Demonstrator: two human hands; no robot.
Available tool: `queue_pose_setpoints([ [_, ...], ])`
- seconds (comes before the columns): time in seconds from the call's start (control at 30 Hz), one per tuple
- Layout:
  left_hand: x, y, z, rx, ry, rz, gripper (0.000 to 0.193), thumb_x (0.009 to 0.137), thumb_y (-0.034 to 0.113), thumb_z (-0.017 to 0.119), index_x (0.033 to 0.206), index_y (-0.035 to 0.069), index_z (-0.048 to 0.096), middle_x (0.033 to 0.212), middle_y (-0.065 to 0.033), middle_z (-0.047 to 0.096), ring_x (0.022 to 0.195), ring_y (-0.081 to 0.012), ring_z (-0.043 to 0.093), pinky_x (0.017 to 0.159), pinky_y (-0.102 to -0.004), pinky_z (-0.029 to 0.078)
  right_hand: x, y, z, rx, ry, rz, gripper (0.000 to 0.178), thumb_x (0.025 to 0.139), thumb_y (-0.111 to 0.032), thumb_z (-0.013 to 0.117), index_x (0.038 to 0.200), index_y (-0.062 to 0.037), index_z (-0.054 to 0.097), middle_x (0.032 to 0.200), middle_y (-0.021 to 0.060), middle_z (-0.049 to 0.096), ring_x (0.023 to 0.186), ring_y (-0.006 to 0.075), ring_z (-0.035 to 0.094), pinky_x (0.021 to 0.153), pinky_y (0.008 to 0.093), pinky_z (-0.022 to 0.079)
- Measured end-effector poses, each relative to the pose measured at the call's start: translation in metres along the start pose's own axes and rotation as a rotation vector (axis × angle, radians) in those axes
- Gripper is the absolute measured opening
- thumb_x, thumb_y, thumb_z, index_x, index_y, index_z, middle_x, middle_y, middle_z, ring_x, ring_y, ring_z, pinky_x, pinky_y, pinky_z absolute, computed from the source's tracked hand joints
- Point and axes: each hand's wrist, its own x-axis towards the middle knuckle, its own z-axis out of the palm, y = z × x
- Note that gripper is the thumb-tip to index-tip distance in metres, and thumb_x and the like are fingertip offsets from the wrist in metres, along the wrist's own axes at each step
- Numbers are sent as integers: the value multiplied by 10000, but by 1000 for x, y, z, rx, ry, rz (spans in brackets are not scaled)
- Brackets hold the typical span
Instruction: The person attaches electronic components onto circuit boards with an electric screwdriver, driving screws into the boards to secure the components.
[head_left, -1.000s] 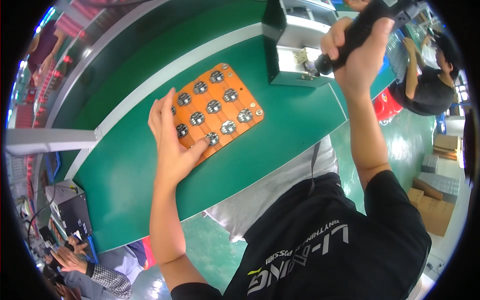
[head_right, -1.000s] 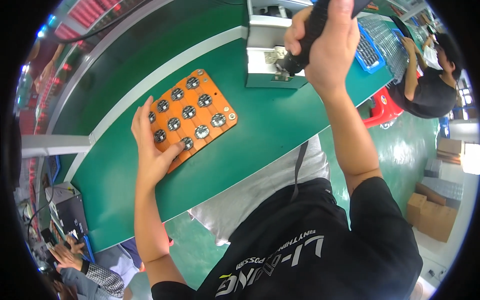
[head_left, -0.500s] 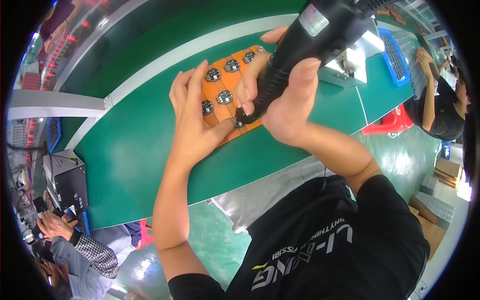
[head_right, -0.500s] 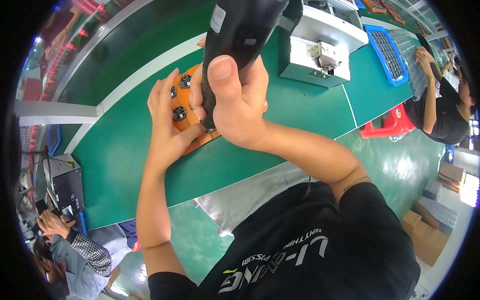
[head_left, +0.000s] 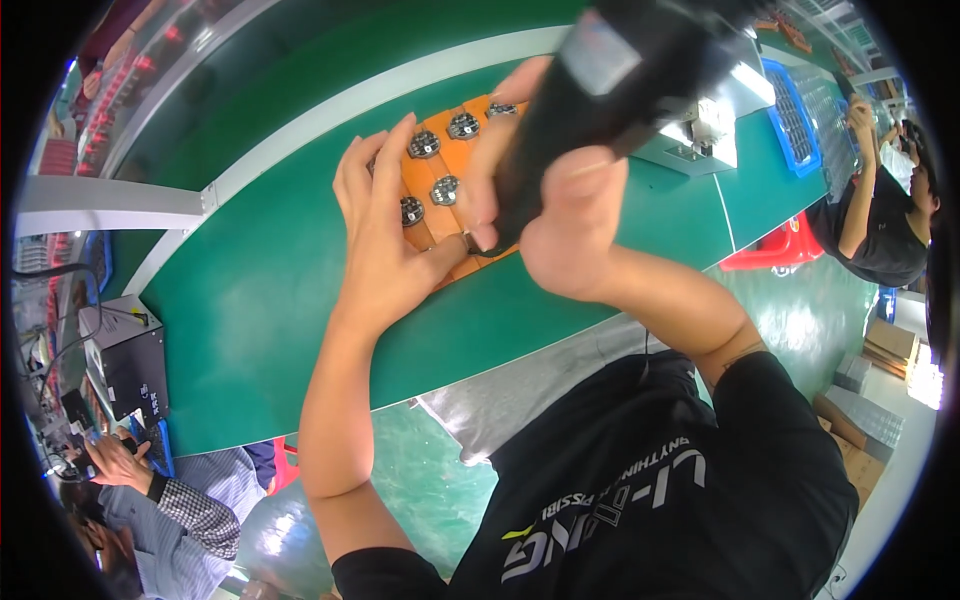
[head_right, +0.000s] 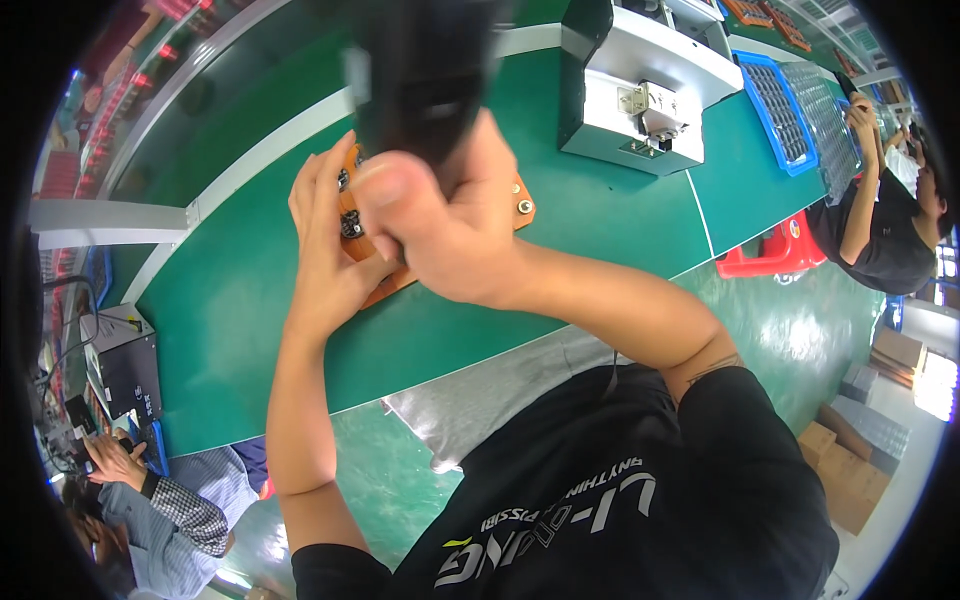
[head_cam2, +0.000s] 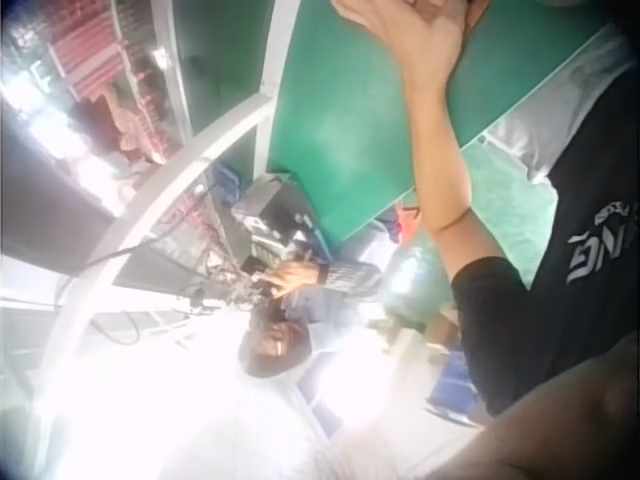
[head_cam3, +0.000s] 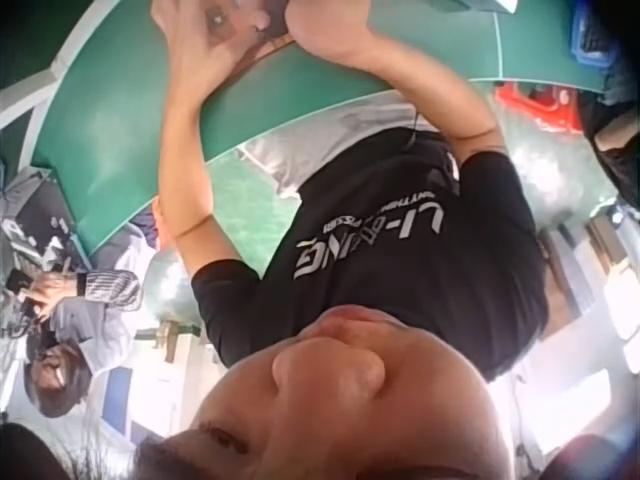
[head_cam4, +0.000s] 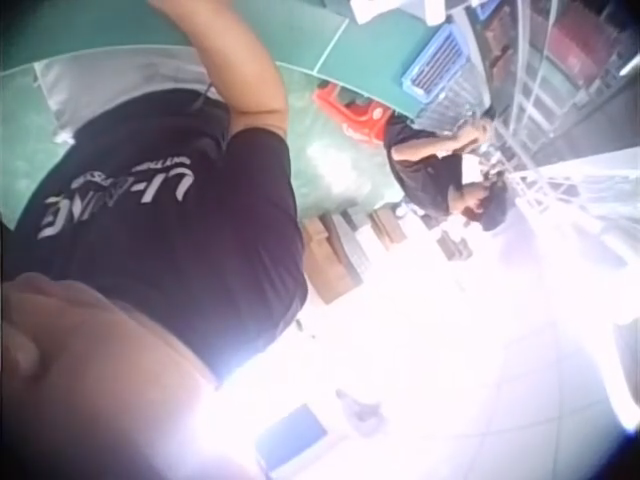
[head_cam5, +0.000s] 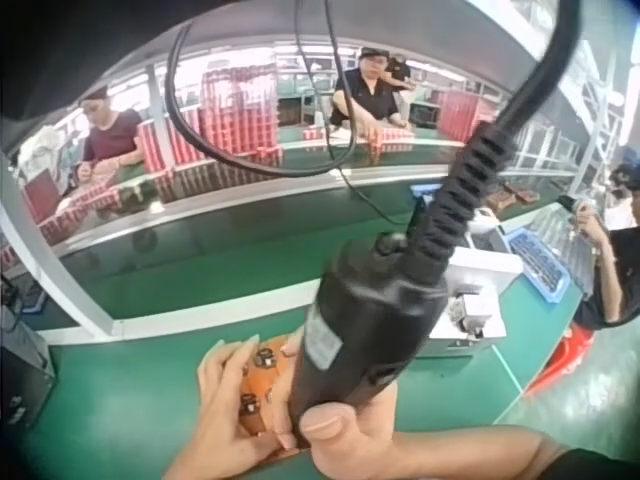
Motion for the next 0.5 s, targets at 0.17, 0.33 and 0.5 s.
queue_pose_setpoints([
  [0.17,1,-8,4,-75,-53,-111,1045,604,64,850,1527,184,374,1453,-181,332,1403,-433,259,1128,-515,356,8,7,3,392,-157,2,480,925,-105,731,1320,7,483,950,42,633,812,93,621,718,254,517],
  [0.33,3,-8,4,-126,-140,-268,1036,617,67,851,1529,178,372,1478,-175,318,1417,-427,248,1125,-506,363,6,14,-1,252,-182,-61,490,902,-124,756,1309,3,514,1004,28,620,883,84,589,775,262,499],
  [0.5,0,-12,7,-83,-116,-256,1028,619,79,851,1528,139,373,1509,-187,300,1434,-422,239,1149,-480,331,9,14,-2,118,-181,-129,499,884,-139,775,1301,-1,539,1046,17,609,939,76,563,820,267,485],
])
